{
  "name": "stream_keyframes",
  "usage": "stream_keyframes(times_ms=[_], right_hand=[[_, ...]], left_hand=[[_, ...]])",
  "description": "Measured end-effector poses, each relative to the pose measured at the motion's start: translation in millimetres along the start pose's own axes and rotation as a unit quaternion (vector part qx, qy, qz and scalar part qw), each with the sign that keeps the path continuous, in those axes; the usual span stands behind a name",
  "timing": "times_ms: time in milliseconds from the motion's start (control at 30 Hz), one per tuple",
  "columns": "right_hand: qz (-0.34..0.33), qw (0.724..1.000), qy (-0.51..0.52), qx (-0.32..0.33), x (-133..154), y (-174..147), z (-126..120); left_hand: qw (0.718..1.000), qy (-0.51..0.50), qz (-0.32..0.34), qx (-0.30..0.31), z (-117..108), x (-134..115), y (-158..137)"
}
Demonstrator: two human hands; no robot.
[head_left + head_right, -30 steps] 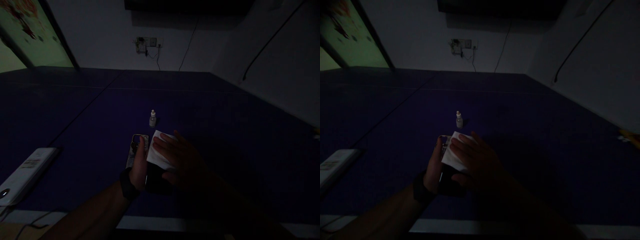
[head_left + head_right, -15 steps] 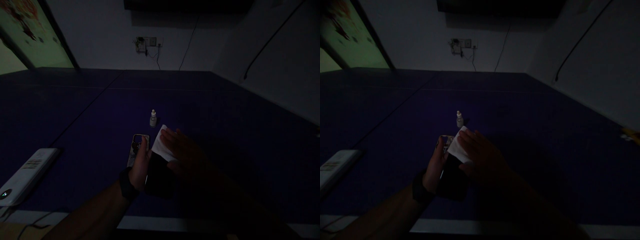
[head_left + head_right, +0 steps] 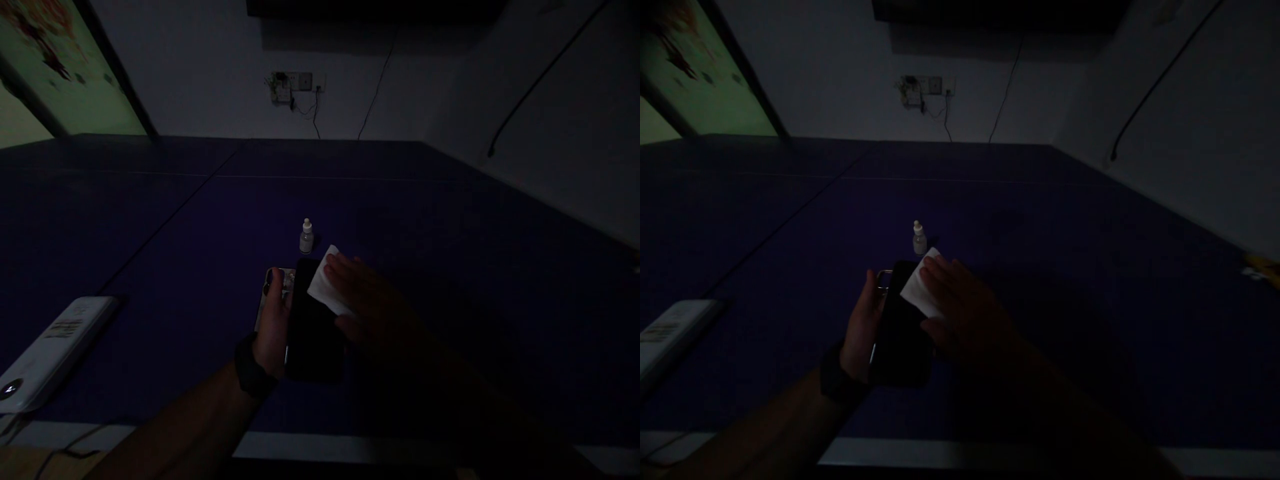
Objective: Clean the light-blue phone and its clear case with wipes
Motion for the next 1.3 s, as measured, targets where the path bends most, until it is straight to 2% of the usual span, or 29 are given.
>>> stream_keyframes(times_ms=[133,267,333,433,533,700,800,867,967,1033,1067,1133,1233,1300], right_hand=[[-0.064,0.997,0.038,0.031,4,-1,-1],[-0.022,0.999,0.023,0.002,-2,0,-4],[-0.013,1.0,0.017,0.011,-2,1,-2],[-0.066,0.996,0.035,0.043,4,1,0],[-0.086,0.995,0.042,0.033,2,0,-1],[-0.01,0.996,0.061,-0.057,-6,0,-1],[0.062,0.985,0.142,-0.078,-5,1,0],[0.159,0.961,0.209,-0.092,-8,1,-1],[0.314,0.897,0.284,-0.128,-13,0,-3],[0.361,0.869,0.302,-0.153,-14,0,-4],[0.363,0.867,0.302,-0.158,-13,0,-3],[0.325,0.889,0.287,-0.147,-9,3,-1],[0.177,0.949,0.229,-0.124,2,6,1],[0.071,0.975,0.171,-0.126,9,7,0]], left_hand=[[0.999,0.0,0.01,-0.034,0,-1,2],[0.999,0.0,-0.005,-0.033,1,0,2],[0.999,-0.005,0.006,-0.033,-1,-1,2],[0.999,0.0,0.017,-0.037,-7,-1,3],[0.999,0.02,0.011,-0.023,-14,0,3],[0.997,0.051,-0.033,0.046,-21,1,1],[0.996,0.073,-0.038,0.043,-19,2,0],[0.995,0.092,-0.034,0.032,-16,4,0],[0.991,0.134,-0.022,0.02,-13,10,1],[0.984,0.178,-0.027,0.011,-13,15,2],[0.979,0.2,-0.038,0.006,-13,18,2],[0.969,0.238,-0.068,-0.012,-15,24,3],[0.956,0.277,-0.077,-0.063,-18,28,3],[0.946,0.299,-0.067,-0.101,-20,27,3]])
Point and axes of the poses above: each hand's wrist, its own y-axis towards the middle knuckle, its own z-axis out of the palm, x = y × z, the point moved 3 cm from there along y, towards the middle knuckle, and after that the axes turned 2 degrees about z, right-handed, at the moved point
